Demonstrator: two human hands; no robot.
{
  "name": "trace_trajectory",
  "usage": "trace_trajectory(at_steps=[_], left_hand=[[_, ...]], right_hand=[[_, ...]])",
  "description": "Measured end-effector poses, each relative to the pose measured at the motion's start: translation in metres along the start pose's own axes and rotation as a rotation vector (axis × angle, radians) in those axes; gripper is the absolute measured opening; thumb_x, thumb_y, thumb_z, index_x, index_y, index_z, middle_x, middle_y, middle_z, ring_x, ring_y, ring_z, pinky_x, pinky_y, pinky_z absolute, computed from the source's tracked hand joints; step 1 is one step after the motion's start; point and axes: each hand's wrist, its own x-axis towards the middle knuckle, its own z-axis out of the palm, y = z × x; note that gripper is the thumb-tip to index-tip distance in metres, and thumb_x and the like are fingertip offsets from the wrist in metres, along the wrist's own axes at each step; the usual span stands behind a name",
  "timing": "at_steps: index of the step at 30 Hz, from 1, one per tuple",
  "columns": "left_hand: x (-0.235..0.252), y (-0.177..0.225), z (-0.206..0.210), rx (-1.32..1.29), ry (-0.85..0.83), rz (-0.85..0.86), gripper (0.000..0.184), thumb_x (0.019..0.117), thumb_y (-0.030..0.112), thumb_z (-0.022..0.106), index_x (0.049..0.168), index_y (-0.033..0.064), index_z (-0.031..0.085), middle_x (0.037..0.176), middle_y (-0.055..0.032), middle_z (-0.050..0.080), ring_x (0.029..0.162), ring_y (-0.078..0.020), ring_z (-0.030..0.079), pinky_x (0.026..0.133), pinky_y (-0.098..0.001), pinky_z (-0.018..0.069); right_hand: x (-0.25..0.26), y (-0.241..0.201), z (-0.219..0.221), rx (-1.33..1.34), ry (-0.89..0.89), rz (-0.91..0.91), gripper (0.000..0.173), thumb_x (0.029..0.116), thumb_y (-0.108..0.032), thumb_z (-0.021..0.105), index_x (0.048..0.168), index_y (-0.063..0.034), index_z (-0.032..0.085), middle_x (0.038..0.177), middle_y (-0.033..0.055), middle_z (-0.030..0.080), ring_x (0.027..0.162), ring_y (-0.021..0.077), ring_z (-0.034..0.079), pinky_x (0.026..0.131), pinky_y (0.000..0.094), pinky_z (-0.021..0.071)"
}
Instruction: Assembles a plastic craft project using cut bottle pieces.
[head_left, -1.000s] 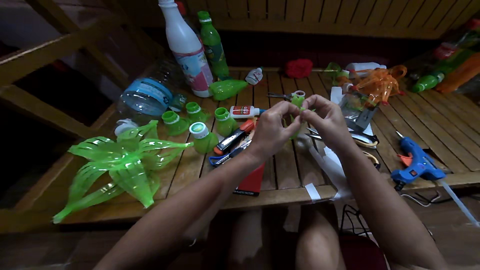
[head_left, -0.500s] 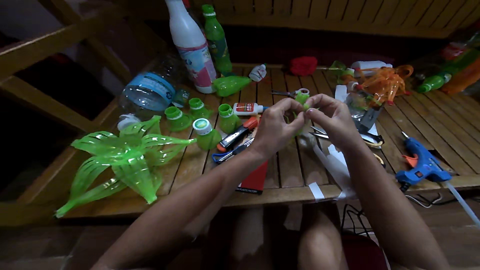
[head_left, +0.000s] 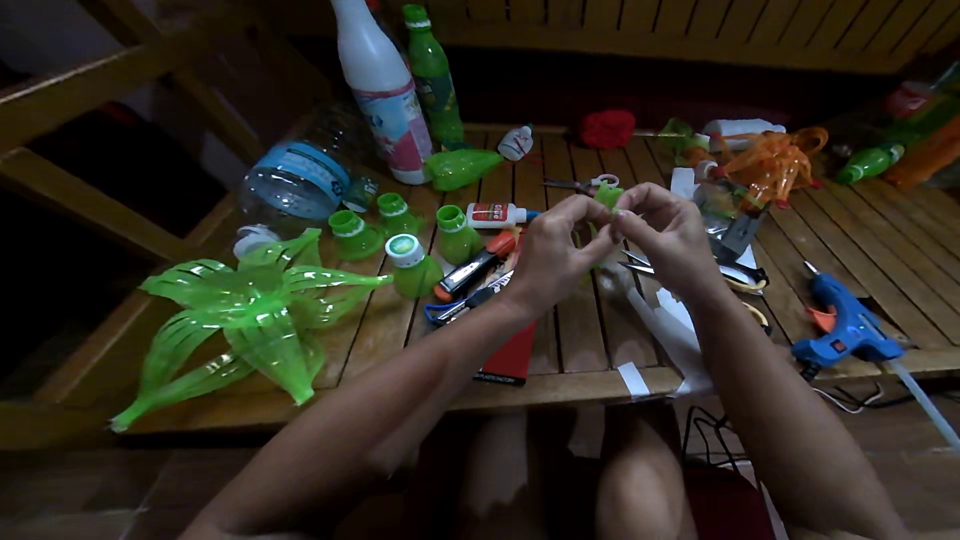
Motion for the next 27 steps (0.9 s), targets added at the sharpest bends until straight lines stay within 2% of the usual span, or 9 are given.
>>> trace_trajectory(at_steps=[13, 27], left_hand=[[0.0006, -0.0029, 0.0027, 0.035, 0.025, 0.073, 0.013, 0.0961, 0.008, 0.065, 0.103, -0.0019, 0.069, 0.098, -0.0083, 0.068, 0.082, -0.0044, 0.063, 0.076, -0.0172, 0.0528], [0.002, -0.0019, 0.0013, 0.034, 0.005, 0.047, 0.014, 0.0966, 0.01, 0.065, 0.104, -0.0015, 0.069, 0.096, -0.0071, 0.067, 0.08, -0.0029, 0.062, 0.074, -0.0164, 0.0519]], right_hand=[[0.0006, 0.0017, 0.0034, 0.068, 0.057, 0.088, 0.007, 0.0963, -0.004, 0.059, 0.096, -0.0105, 0.062, 0.084, -0.0093, 0.065, 0.077, -0.0006, 0.064, 0.075, 0.0196, 0.0556], [0.0017, 0.0012, 0.0054, 0.135, 0.073, 0.121, 0.01, 0.0965, -0.003, 0.057, 0.093, -0.0112, 0.061, 0.082, -0.0084, 0.064, 0.075, 0.0003, 0.063, 0.074, 0.0197, 0.0554]])
